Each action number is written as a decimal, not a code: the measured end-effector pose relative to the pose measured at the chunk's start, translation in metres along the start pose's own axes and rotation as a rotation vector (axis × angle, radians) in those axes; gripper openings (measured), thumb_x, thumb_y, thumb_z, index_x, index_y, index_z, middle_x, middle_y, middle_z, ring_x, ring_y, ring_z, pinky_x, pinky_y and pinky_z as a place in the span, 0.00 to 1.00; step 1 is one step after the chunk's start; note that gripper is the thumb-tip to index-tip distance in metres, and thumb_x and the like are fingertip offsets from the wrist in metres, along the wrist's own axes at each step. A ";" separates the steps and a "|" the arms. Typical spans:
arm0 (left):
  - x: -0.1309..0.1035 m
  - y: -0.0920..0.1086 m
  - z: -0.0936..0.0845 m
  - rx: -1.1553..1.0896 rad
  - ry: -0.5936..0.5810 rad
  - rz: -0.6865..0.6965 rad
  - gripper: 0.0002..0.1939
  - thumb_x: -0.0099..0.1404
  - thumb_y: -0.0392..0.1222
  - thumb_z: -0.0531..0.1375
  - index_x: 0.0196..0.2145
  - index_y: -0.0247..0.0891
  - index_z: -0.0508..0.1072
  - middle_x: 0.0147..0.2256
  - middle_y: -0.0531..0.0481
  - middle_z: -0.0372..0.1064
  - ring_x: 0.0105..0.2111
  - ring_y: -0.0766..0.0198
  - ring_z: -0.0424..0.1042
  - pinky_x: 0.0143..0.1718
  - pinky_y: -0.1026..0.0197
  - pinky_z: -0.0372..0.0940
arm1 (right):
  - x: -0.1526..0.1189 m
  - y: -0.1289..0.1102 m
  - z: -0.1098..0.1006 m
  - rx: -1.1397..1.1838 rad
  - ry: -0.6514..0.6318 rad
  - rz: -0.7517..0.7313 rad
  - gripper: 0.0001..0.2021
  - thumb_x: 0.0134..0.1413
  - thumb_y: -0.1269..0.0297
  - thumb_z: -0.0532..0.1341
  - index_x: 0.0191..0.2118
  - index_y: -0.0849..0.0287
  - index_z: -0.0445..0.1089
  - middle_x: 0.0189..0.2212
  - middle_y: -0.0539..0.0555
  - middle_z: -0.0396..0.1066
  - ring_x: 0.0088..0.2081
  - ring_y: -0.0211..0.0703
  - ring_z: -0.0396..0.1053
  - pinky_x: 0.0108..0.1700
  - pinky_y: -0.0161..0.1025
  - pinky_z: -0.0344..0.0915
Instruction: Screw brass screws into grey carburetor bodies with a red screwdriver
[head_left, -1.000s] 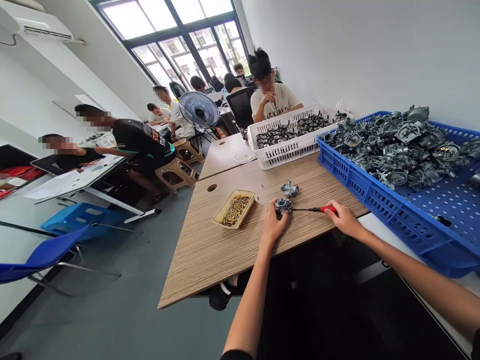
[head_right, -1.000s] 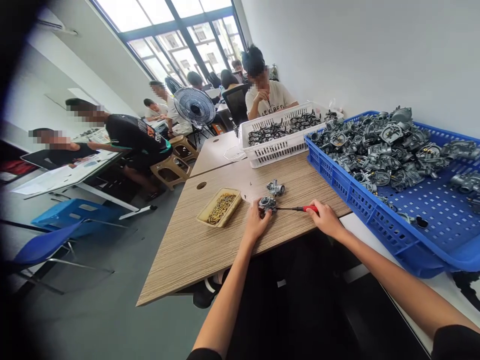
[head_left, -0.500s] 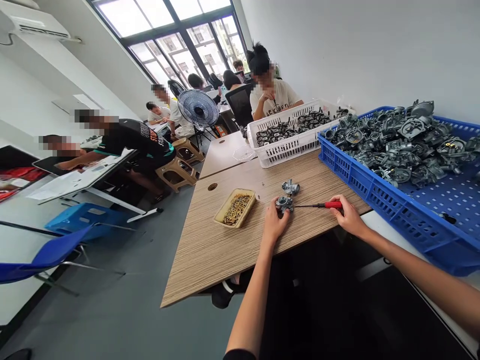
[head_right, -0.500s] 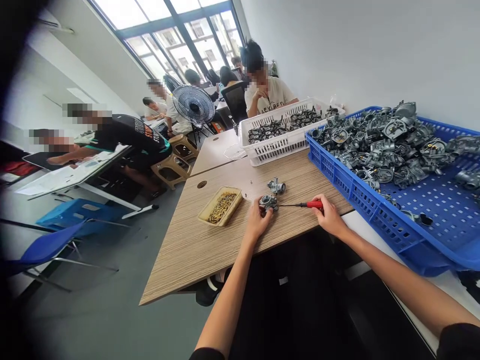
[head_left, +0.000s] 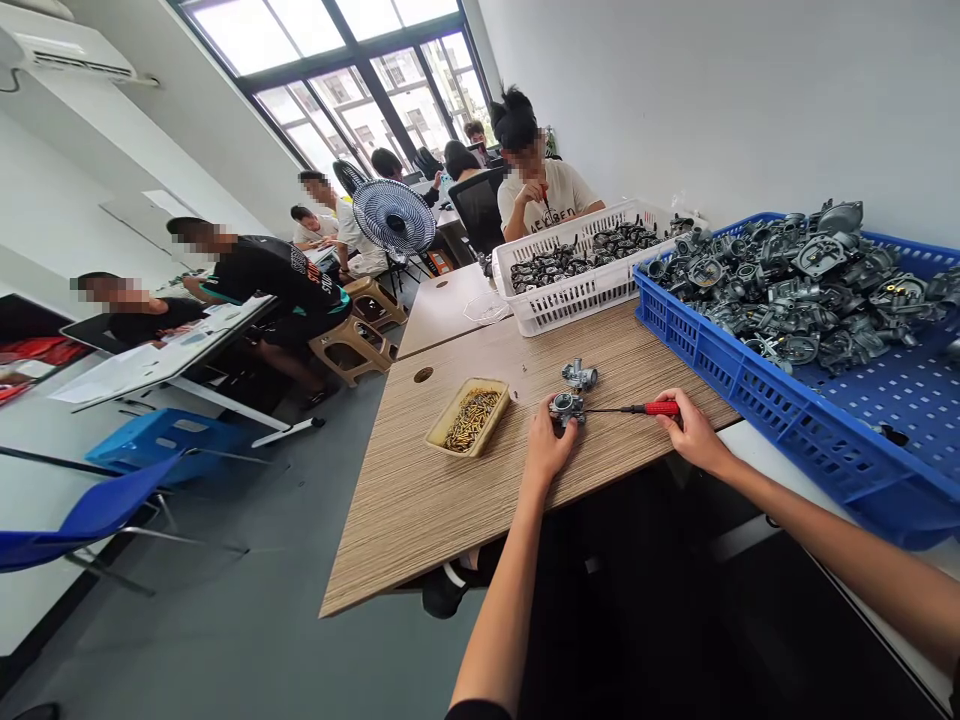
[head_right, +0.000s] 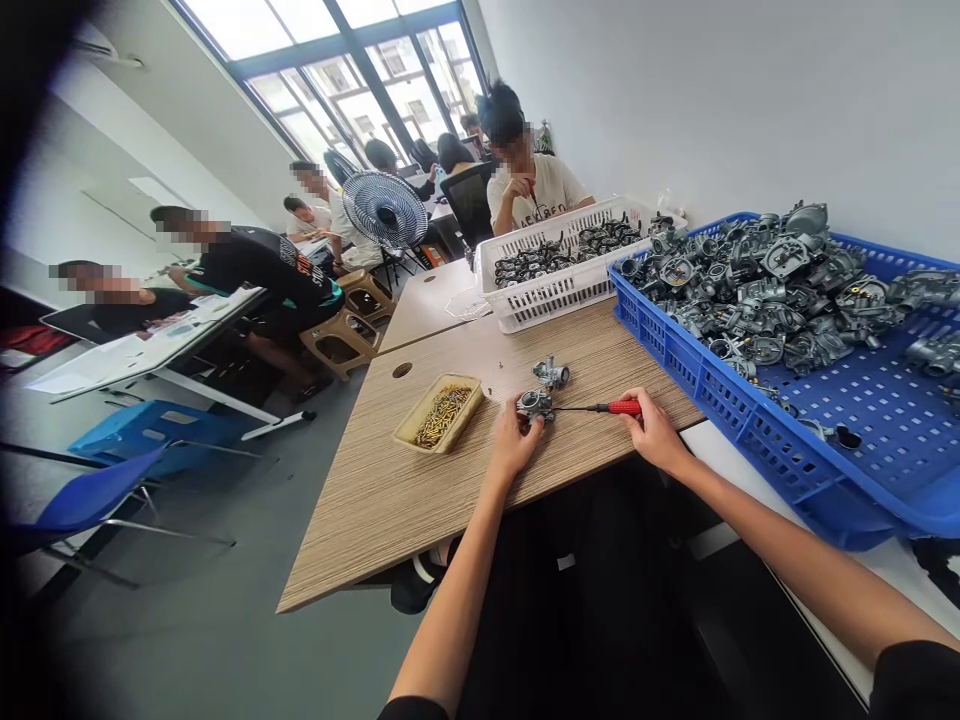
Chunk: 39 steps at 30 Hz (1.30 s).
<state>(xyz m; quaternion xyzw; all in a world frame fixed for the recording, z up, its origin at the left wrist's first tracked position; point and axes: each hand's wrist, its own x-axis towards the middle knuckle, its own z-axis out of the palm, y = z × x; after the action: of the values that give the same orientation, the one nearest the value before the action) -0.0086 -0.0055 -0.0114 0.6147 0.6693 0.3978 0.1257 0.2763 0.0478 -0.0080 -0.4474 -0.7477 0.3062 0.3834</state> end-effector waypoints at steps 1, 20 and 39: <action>0.000 0.000 0.000 0.004 0.003 0.000 0.26 0.65 0.42 0.60 0.60 0.43 0.64 0.47 0.46 0.74 0.43 0.56 0.70 0.49 0.54 0.65 | 0.000 0.000 0.000 0.003 0.000 -0.001 0.11 0.61 0.60 0.57 0.47 0.53 0.63 0.41 0.55 0.73 0.37 0.48 0.70 0.43 0.45 0.68; 0.000 0.000 -0.001 0.014 -0.017 -0.009 0.26 0.67 0.43 0.58 0.61 0.42 0.62 0.48 0.45 0.73 0.43 0.57 0.69 0.50 0.55 0.65 | 0.001 -0.003 -0.004 -0.008 -0.038 -0.004 0.09 0.62 0.54 0.59 0.40 0.53 0.66 0.31 0.51 0.72 0.32 0.45 0.68 0.38 0.41 0.63; 0.000 0.000 0.000 0.031 -0.009 0.004 0.26 0.67 0.44 0.58 0.62 0.41 0.63 0.45 0.45 0.74 0.42 0.56 0.68 0.49 0.54 0.65 | 0.002 -0.002 -0.006 -0.043 -0.123 0.016 0.14 0.66 0.47 0.54 0.36 0.52 0.60 0.26 0.48 0.67 0.29 0.44 0.65 0.35 0.41 0.59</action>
<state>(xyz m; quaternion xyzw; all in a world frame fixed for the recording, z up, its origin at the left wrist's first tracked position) -0.0088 -0.0060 -0.0112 0.6195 0.6738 0.3850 0.1183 0.2794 0.0495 -0.0028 -0.4417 -0.7728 0.3200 0.3244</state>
